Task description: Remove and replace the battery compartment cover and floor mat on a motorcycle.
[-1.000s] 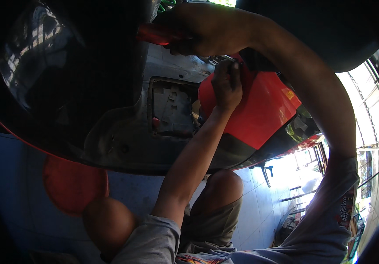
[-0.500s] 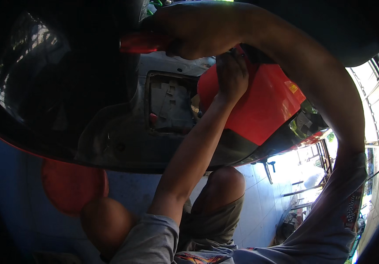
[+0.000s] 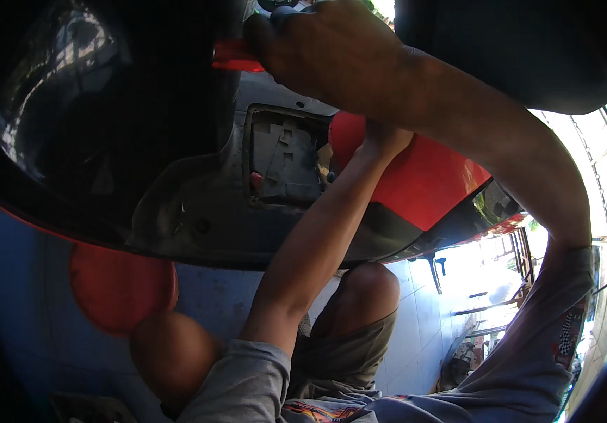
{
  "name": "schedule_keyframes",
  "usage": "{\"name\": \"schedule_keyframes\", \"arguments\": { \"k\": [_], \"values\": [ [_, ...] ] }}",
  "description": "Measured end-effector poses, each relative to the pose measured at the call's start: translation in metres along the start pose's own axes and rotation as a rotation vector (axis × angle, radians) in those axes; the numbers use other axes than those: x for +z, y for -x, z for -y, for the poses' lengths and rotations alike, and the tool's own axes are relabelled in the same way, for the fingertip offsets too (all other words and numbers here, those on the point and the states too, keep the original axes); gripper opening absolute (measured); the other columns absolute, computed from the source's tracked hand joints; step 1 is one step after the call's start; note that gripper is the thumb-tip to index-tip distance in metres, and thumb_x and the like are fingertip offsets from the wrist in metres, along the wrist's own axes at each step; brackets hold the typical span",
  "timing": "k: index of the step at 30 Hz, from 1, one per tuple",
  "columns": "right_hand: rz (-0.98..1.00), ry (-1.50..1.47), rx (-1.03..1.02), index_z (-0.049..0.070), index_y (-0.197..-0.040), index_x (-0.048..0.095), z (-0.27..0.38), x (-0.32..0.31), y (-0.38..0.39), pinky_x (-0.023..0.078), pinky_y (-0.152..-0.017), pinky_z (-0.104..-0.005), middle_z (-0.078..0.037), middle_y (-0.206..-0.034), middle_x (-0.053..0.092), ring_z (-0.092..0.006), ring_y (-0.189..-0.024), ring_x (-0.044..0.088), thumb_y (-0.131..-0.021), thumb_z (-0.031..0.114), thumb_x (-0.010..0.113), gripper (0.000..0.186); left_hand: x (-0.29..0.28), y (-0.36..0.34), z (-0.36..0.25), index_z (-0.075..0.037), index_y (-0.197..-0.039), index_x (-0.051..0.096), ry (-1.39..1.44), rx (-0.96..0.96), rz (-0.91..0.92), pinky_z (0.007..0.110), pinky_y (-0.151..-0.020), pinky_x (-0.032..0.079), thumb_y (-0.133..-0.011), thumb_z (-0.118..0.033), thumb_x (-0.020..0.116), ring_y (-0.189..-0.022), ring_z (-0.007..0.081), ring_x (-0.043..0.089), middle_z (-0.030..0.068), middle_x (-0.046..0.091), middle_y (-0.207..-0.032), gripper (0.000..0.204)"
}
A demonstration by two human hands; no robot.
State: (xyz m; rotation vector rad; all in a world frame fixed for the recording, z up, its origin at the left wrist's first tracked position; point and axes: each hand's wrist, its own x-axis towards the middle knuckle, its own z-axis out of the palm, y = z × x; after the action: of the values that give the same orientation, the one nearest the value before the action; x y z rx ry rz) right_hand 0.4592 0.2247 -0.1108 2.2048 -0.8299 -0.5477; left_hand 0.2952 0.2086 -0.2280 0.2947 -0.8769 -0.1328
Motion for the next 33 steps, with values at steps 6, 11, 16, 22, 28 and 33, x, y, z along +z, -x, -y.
{"name": "schedule_keyframes", "arguments": {
  "k": [6, 11, 16, 22, 28, 33],
  "values": [
    [0.255, 0.109, 0.079, -0.005, -0.101, 0.059, 0.009, -0.014, 0.006, 0.055, -0.056, -0.0415, -0.017, -0.065, 0.063, -0.0280, -0.058, 0.066, -0.086, 0.013, 0.054, 0.024, 0.009, 0.010, -0.009, 0.002, -0.122, 0.052, -0.027, -0.327, 0.251, 0.053, -0.091, 0.041, -0.094, -0.017, 0.053, -0.107, 0.0406, 0.054, 0.0216, 0.058, -0.113, 0.034],
    [-0.150, 0.235, 0.100, -0.011, -0.110, 0.051, 0.024, 0.020, 0.015, 0.055, -0.054, -0.0407, -0.022, -0.072, 0.065, -0.0265, -0.066, 0.068, -0.087, 0.012, 0.052, 0.033, 0.016, 0.028, 0.003, -0.001, -0.116, 0.055, 0.133, -0.142, 0.123, 0.051, -0.085, 0.043, -0.094, -0.024, 0.055, -0.100, 0.0377, 0.057, 0.0187, 0.060, -0.108, 0.032],
    [0.244, -0.518, 0.012, -0.012, -0.114, 0.049, 0.006, -0.016, 0.008, 0.055, -0.063, -0.0420, -0.023, -0.077, 0.064, -0.0334, -0.076, 0.068, -0.086, 0.010, 0.053, 0.036, 0.017, 0.018, 0.009, -0.004, -0.097, 0.062, -0.010, -0.100, 0.012, 0.046, -0.072, 0.047, -0.093, -0.028, 0.058, -0.081, 0.0330, 0.062, 0.0148, 0.064, -0.089, 0.024],
    [-0.209, 0.240, 0.252, 0.002, -0.090, 0.062, 0.033, 0.038, 0.028, 0.056, -0.054, -0.0345, -0.013, -0.083, 0.061, -0.0237, -0.074, 0.066, -0.081, 0.015, 0.062, 0.016, -0.023, -0.022, -0.027, 0.001, -0.114, 0.054, -0.597, -0.148, -0.116, 0.044, -0.081, 0.049, -0.096, -0.023, 0.055, -0.090, 0.0362, 0.063, 0.0223, 0.064, -0.101, 0.030],
    [-0.623, -0.003, 0.204, -0.002, -0.087, 0.060, 0.038, 0.060, 0.028, 0.055, -0.053, -0.0349, -0.016, -0.082, 0.063, -0.0256, -0.074, 0.067, -0.080, 0.013, 0.060, 0.017, -0.008, -0.015, -0.026, 0.001, -0.109, 0.054, -0.390, -0.687, 0.108, 0.038, -0.066, 0.053, -0.098, -0.019, 0.053, -0.078, 0.0368, 0.065, 0.0232, 0.066, -0.089, 0.023],
    [-0.323, -0.063, 0.324, -0.004, -0.098, 0.060, 0.052, 0.057, 0.042, 0.055, -0.059, -0.0347, -0.015, -0.081, 0.063, -0.0285, -0.074, 0.067, -0.081, 0.013, 0.059, 0.024, -0.003, 0.003, -0.014, -0.001, -0.095, 0.054, -0.423, -0.565, 0.077, 0.038, -0.060, 0.051, -0.098, -0.015, 0.051, -0.074, 0.0324, 0.067, 0.0176, 0.067, -0.080, 0.015]
  ]
}}
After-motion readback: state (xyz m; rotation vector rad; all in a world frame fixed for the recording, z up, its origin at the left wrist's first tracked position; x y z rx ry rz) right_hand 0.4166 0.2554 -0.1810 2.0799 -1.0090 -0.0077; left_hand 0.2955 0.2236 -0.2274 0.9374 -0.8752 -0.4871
